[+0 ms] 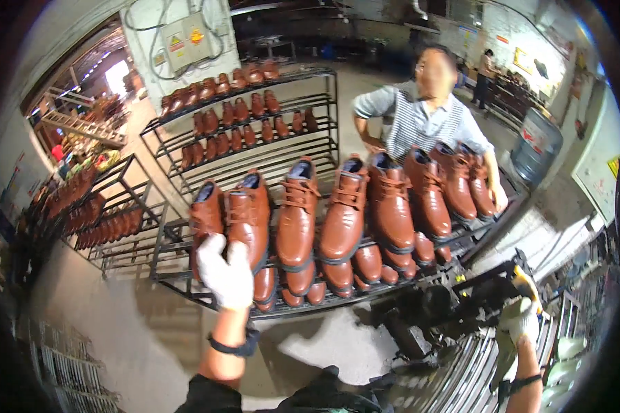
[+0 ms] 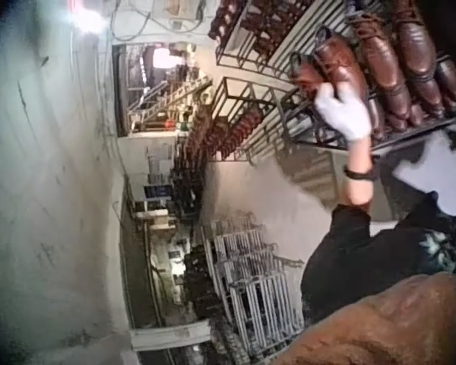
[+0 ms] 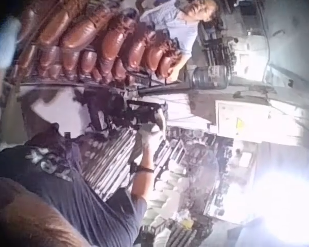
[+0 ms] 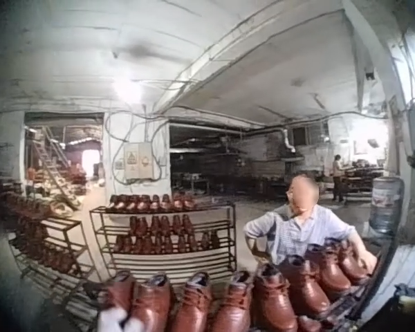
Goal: The recorder is performing assembly line tasks in a shoe factory, specifically placing shoe soles onto a heating machine and moving finished shoes.
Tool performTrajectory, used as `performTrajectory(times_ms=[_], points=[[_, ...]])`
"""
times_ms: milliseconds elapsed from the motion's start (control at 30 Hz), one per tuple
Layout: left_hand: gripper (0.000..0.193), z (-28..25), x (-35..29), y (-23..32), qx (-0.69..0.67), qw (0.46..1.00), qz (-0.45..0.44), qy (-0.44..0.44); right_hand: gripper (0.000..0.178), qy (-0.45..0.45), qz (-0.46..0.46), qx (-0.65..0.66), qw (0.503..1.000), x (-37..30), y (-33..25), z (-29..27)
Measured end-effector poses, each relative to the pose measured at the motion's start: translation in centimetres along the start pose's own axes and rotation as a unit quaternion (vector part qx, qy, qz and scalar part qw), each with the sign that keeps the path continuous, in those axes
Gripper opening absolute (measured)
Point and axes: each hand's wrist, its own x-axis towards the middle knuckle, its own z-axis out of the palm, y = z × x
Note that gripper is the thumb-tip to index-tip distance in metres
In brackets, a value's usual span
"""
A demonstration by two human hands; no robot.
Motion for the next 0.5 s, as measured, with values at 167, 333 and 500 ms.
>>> performTrajectory(times_ms=[167, 333, 500], points=[[0.045, 4.4, -24.1, 17.9, -0.294, 0.725, 0.2, -0.59, 0.037, 0.008, -0.152, 0.061, 0.986, -0.2, 2.3, -4.9], [0.033, 5.7, -39.7, 34.4, -0.424, -0.074, -0.524, -0.735, 0.062, 0.004, 0.017, 0.765, 0.644, -3.1, 9.2, -3.1], [0.064, 4.3, -47.6, 48.5, -0.432, 0.501, -0.078, -0.746, 0.085, 0.254, 0.025, 0.592, 0.765, 0.4, 17.2, -0.6]])
